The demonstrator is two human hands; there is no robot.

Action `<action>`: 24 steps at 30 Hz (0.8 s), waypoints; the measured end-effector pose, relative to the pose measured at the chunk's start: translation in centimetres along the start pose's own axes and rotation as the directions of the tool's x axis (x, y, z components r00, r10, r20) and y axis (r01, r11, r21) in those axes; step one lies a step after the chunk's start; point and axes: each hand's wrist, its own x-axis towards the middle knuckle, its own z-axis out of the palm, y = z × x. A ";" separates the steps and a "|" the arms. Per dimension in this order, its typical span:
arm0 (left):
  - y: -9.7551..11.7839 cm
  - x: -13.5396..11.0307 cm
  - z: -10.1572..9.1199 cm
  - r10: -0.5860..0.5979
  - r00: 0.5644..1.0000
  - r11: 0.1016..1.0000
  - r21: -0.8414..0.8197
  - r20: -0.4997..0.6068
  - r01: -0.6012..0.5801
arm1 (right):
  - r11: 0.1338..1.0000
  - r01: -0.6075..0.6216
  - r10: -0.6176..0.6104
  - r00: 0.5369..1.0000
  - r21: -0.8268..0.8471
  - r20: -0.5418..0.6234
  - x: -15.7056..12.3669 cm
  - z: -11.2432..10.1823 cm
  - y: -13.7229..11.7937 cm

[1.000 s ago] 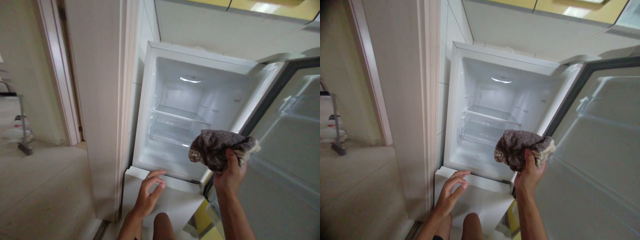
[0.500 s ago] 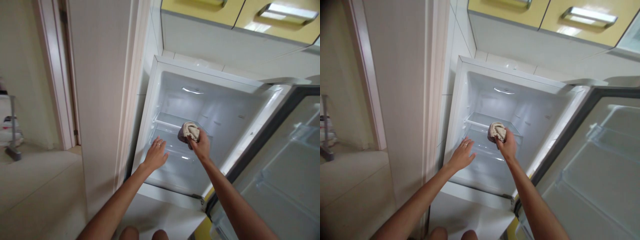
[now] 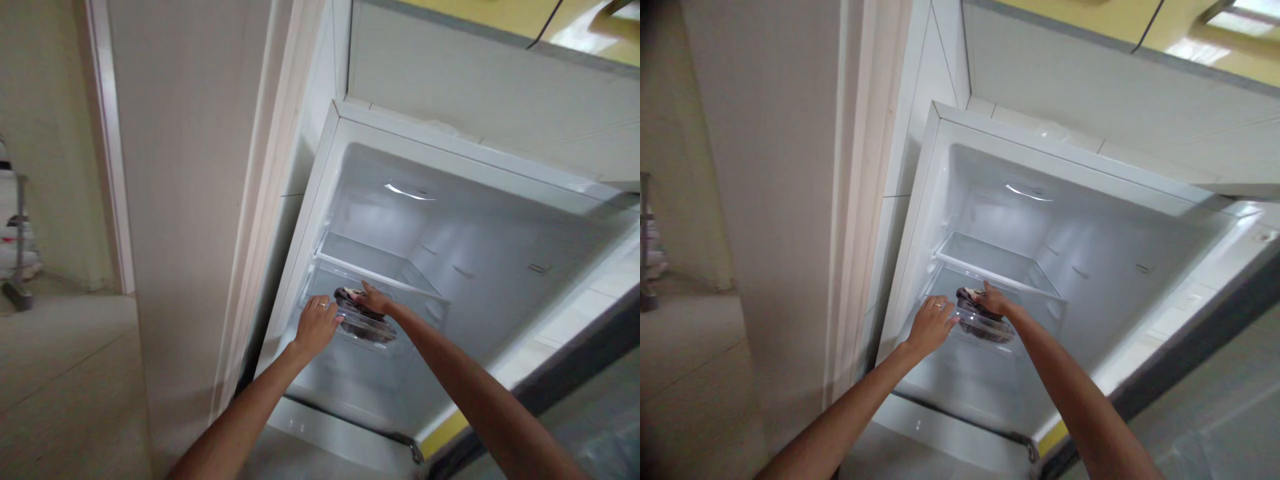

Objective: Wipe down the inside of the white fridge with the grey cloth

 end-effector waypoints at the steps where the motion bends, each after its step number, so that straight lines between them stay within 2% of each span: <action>1: -0.2 0.2 0.1 0.005 1.000 0.998 0.063 0.023 -0.006 | 1.000 0.003 -0.004 0.999 0.006 0.047 0.5 0.5 -0.1; 3: -0.4 0.5 0.5 0.005 0.999 0.986 0.165 0.042 -0.012 | 0.998 0.042 -0.049 0.973 0.040 0.224 1.3 1.1 -0.5; 6: -0.5 0.5 1.2 0.009 1.000 0.971 0.239 0.016 -0.013 | 0.988 0.144 -0.152 0.861 0.054 0.486 2.6 1.6 -0.7; 8: -0.5 0.3 1.8 0.025 1.000 0.968 0.251 -0.015 -0.020 | 0.971 0.235 -0.166 0.790 -0.042 0.591 3.5 2.1 -0.5; 10: -0.6 0.0 2.3 0.052 0.997 0.966 0.258 -0.058 -0.036 | 0.930 0.340 -0.173 0.744 -0.143 0.646 4.2 3.2 -0.3; 12: -1.0 -0.3 2.9 0.088 0.990 0.961 0.271 -0.109 -0.056 | 0.875 0.451 -0.243 0.721 -0.174 0.649 4.9 4.7 -0.2; 15: -1.6 -0.6 3.9 0.145 0.970 0.958 0.271 -0.197 -0.088 | 0.786 0.604 -0.423 0.682 -0.133 0.597 6.0 7.1 -0.8; 18: -2.0 -0.5 4.8 0.195 0.940 0.962 0.244 -0.281 -0.126 | 0.728 0.677 -0.526 0.653 -0.109 0.545 7.6 8.6 -1.7; 21: -2.1 0.0 5.4 0.203 0.910 0.964 0.237 -0.362 -0.121 | 0.714 0.688 -0.545 0.664 -0.131 0.512 9.6 9.0 -2.1; 24: -2.1 0.5 5.8 0.195 0.879 0.965 0.243 -0.435 -0.094 | 0.749 0.639 -0.509 0.723 -0.173 0.468 11.7 9.1 -1.6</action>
